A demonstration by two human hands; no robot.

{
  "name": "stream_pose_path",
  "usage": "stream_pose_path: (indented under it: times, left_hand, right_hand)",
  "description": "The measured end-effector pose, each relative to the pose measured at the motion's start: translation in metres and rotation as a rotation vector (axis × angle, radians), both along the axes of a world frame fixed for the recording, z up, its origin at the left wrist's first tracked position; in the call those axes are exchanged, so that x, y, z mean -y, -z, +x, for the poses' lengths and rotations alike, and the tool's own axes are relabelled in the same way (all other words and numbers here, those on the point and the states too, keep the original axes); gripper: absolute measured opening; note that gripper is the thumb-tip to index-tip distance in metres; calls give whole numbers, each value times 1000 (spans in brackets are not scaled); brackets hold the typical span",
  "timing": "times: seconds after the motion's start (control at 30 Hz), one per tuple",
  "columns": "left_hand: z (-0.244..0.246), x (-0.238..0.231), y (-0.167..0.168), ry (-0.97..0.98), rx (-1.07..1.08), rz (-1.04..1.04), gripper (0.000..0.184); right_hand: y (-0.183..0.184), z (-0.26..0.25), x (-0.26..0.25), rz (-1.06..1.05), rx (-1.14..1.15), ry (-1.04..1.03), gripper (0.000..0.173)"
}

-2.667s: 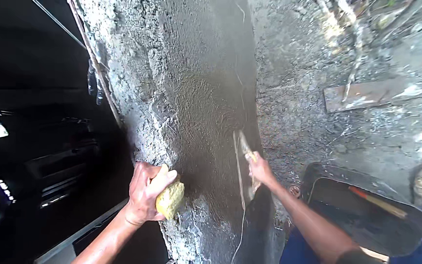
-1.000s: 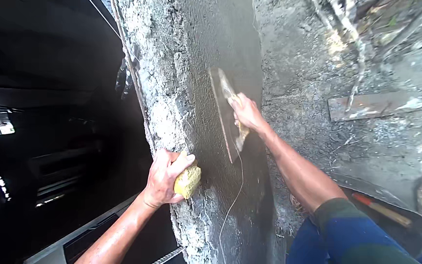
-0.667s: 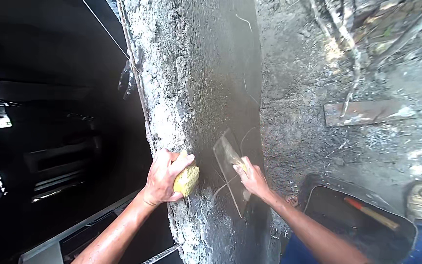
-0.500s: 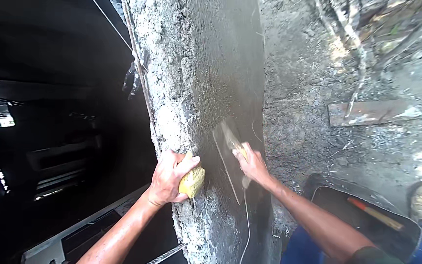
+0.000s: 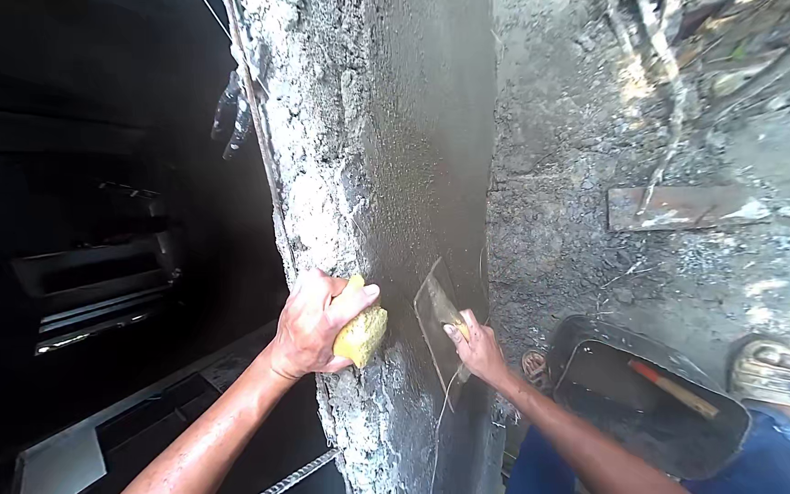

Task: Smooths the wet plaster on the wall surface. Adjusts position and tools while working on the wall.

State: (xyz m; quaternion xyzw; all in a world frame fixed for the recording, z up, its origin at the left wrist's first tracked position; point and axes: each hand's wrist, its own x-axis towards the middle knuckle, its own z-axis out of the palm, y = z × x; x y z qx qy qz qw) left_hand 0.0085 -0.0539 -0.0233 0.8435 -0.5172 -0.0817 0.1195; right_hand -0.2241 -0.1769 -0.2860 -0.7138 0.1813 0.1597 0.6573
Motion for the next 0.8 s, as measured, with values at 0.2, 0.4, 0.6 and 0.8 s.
stream_pose_path:
  times: [0.2,0.4,0.6,0.8]
  left_hand:
    - [0,2,1,14,10,-18,58]
    - [0,2,-1,10,15,2,57]
    - [-2,0,-2,4,22,34,58]
    - [2,-1,0,15,9,-1,57]
  right_hand:
    - [-48,210,78,-79,165,97,50]
    - [-48,181,69,-17,191,127,46]
    - [46,-18,-9,27,-92,25,54]
    - [34,150,61,45,-88,-1,54]
